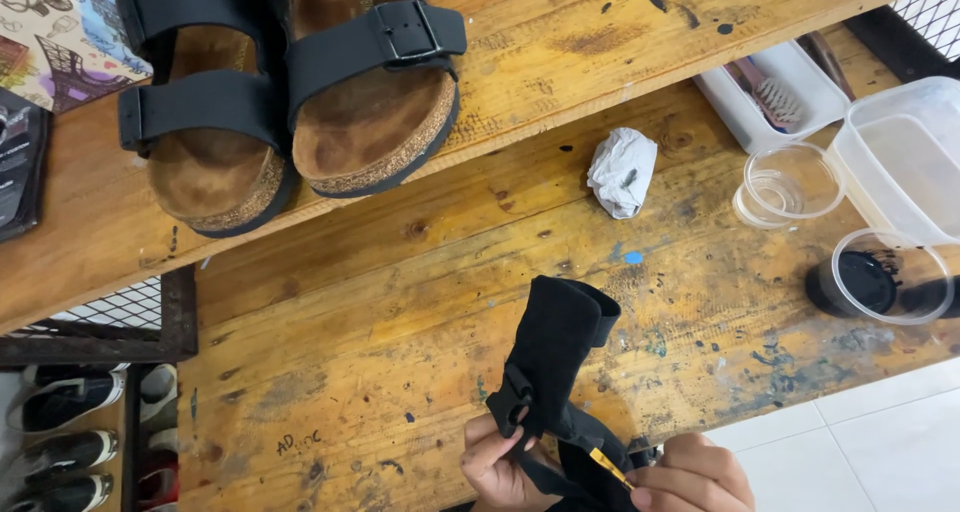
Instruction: Painting a black fabric strap with a small brush and black paint on a wooden workbench.
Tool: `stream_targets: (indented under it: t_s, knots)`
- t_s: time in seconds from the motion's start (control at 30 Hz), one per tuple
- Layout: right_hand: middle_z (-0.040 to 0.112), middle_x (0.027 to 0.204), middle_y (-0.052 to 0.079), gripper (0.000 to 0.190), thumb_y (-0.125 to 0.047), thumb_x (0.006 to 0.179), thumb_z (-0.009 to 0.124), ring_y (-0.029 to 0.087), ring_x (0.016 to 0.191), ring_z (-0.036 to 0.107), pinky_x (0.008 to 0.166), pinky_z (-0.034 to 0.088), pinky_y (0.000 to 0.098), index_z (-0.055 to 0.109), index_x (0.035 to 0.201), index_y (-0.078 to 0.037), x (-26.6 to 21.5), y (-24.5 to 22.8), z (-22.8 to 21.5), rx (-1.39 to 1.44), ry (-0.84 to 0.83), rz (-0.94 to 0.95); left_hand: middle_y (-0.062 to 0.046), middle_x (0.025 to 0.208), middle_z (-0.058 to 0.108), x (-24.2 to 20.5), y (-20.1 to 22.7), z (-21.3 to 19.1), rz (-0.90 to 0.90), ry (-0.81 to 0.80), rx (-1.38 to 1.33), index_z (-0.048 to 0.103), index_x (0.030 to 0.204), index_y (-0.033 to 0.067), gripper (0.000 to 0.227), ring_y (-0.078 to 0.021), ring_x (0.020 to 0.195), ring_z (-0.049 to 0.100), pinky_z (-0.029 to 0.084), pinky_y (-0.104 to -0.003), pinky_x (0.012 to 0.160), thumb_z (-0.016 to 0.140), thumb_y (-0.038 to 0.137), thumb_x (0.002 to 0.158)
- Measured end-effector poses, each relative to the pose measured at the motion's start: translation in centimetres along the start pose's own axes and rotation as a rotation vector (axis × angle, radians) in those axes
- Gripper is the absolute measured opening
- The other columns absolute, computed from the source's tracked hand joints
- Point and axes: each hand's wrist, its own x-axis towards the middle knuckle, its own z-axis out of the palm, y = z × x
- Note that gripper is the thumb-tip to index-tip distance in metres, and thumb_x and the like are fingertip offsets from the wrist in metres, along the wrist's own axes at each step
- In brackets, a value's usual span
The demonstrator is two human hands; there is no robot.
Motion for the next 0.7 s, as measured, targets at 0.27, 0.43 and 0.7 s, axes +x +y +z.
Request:
stream_targets:
  t_s: [0.27,0.43,0.7]
  knots:
    - [0.072,0.074,-0.005,0.010,-0.022,0.086,0.067,0.010,0.071,0.064,0.065,0.056,0.0225,0.070,0.078,-0.018,0.0,-0.4,0.3,0.028,0.052,0.020,-0.009,0.093,0.062,0.3,0.8,0.4,-0.023,0.018,0.001,0.057,0.096,0.0186,0.008,-0.0207,0.068,0.064,0.051,-0.032,0.061,0.061,0.013,0.097]
    - [0.075,0.079,-0.004,0.006,-0.016,0.084,0.070,0.012,0.074,0.064,0.067,0.058,0.0236,0.070,0.078,-0.016,0.7,-0.7,0.0,-0.039,-0.035,0.001,-0.007,0.089,0.062,1.7,1.9,0.5,0.079,-0.114,0.041,0.057,0.099,0.0163,0.004,-0.0170,0.065,0.061,0.049,-0.031,0.062,0.060,0.014,0.100]
    - [0.063,0.075,0.016,0.013,0.003,0.099,0.068,0.025,0.065,0.054,0.062,0.039,0.0352,0.066,0.087,0.007,0.6,8.7,-5.4,-0.240,0.313,0.642,-0.013,0.093,0.065,3.0,0.9,1.2,0.236,-0.069,0.149,0.058,0.097,0.0131,0.014,-0.0202,0.084,0.069,0.055,-0.028,0.079,0.071,0.017,0.091]
